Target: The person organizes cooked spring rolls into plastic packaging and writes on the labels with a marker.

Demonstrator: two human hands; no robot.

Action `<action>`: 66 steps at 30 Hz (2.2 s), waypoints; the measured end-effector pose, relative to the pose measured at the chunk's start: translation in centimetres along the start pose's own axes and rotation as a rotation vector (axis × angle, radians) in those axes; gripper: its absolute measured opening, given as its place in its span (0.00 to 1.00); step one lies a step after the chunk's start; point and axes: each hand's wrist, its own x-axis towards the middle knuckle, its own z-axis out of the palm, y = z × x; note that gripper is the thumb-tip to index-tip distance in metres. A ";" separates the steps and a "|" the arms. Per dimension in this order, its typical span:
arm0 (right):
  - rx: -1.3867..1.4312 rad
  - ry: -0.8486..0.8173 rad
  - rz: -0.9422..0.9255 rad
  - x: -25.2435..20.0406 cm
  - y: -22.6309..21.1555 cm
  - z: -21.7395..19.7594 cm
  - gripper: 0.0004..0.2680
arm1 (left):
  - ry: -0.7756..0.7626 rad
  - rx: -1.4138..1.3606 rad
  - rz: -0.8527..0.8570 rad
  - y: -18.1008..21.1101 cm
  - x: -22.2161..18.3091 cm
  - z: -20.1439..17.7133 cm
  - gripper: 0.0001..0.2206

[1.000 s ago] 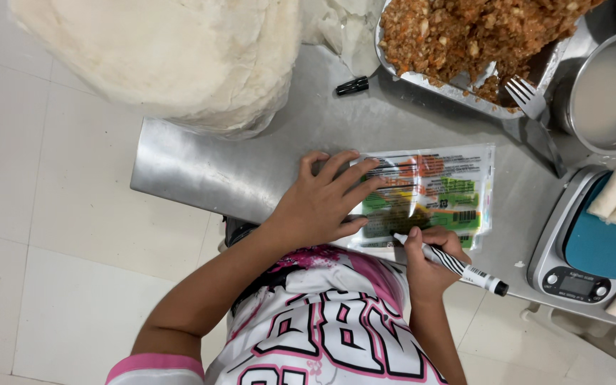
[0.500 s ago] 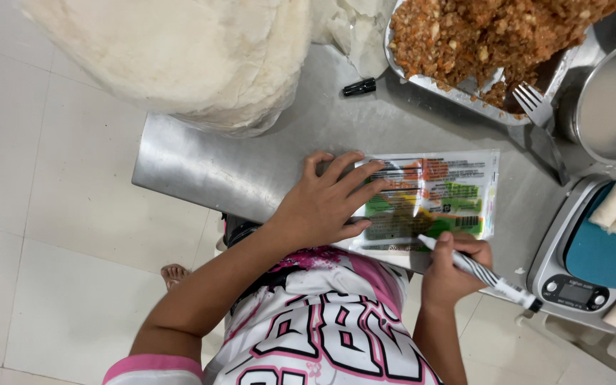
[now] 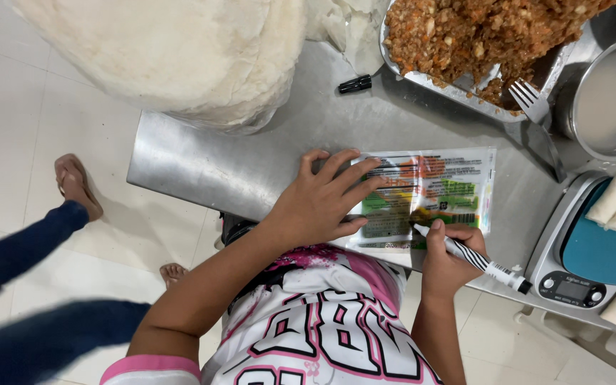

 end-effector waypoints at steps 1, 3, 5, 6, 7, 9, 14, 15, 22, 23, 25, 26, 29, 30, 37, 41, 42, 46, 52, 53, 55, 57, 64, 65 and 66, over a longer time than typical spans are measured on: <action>-0.009 0.009 0.000 0.0 -0.2 0.1 0.12 | 0.004 -0.003 0.000 0.0 0.0 0.0 0.33; -0.017 0.015 0.000 0.1 -0.3 0.1 0.12 | 0.009 -0.006 -0.004 0.0 0.0 -0.1 0.32; -0.015 0.014 0.004 0.0 0.1 -0.1 0.12 | 0.002 -0.017 -0.006 0.0 0.0 0.0 0.32; -0.015 0.014 0.000 0.1 -0.1 -0.1 0.12 | 0.006 -0.017 -0.005 0.0 0.0 0.0 0.32; -0.006 0.000 -0.006 0.2 -0.5 0.0 0.12 | 0.018 -0.016 -0.002 0.0 0.0 0.0 0.32; 0.001 -0.018 -0.008 0.1 -0.6 -0.3 0.12 | 0.028 -0.018 -0.004 0.1 -0.2 0.0 0.31; 0.108 -0.024 -0.036 0.0 -2.9 1.0 0.12 | 0.031 -0.002 0.002 0.0 -0.1 0.0 0.31; 0.108 -0.024 -0.034 -0.1 -2.7 1.3 0.12 | 0.029 -0.003 0.001 0.1 -0.2 -0.1 0.31; 0.091 -0.102 -0.057 -0.1 -1.9 2.0 0.12 | 0.025 -0.021 -0.008 0.1 -0.2 -0.3 0.31; 0.095 -0.110 -0.060 0.0 -2.0 2.0 0.12 | 0.025 -0.031 -0.007 0.1 -0.1 -0.2 0.31; 0.078 -0.120 -0.061 0.0 -2.4 2.1 0.12 | 0.019 -0.031 -0.006 0.0 -0.1 0.0 0.31; 0.064 -0.131 -0.065 0.1 -2.6 2.2 0.11 | 0.017 -0.028 -0.005 -0.1 -0.1 0.1 0.32; 0.068 -0.151 -0.079 0.0 -2.6 2.5 0.11 | 0.013 -0.031 -0.001 -0.1 -0.1 0.0 0.31; 0.068 -0.152 -0.079 0.1 -2.4 2.3 0.11 | 0.013 -0.031 -0.002 -0.1 -0.1 0.0 0.31; 0.105 -0.136 -0.056 0.0 -2.3 2.2 0.12 | -0.005 -0.046 -0.005 -0.1 -0.1 0.1 0.32; 0.142 -0.048 -0.046 0.1 -1.3 1.5 0.10 | -0.013 -0.052 -0.010 -0.1 -0.2 0.0 0.31; 0.144 -0.051 -0.049 0.6 -0.6 0.3 0.10 | -0.009 -0.050 -0.012 -0.1 -0.1 -0.1 0.31; 0.173 0.046 -0.020 2.1 1.5 -3.2 0.13 | 0.012 -0.017 -0.002 -0.1 -0.2 -0.2 0.32; 0.098 -0.006 0.010 2.4 2.3 -4.1 0.14 | 0.009 -0.008 0.004 -0.1 -0.1 0.2 0.32; 0.076 -0.011 0.010 2.4 2.3 -3.8 0.14 | 0.009 -0.011 -0.001 -0.2 -0.2 0.3 0.32; 0.092 -0.013 0.015 2.3 2.0 -3.6 0.14 | 0.009 -0.018 -0.004 0.0 0.0 0.0 0.31; 0.107 -0.013 0.021 2.2 1.9 -3.3 0.13 | 0.008 -0.027 -0.005 -0.1 0.0 -0.1 0.31; 0.089 -0.013 -0.014 2.0 3.3 -4.0 0.14 | -0.009 -0.012 -0.010 -0.1 0.1 -0.1 0.32; 0.068 -0.014 -0.011 1.9 3.2 -4.0 0.13 | -0.006 -0.013 -0.010 0.0 0.0 -0.1 0.31; 0.067 -0.015 -0.010 1.9 3.2 -4.0 0.13 | -0.007 -0.014 -0.011 0.0 0.0 0.0 0.31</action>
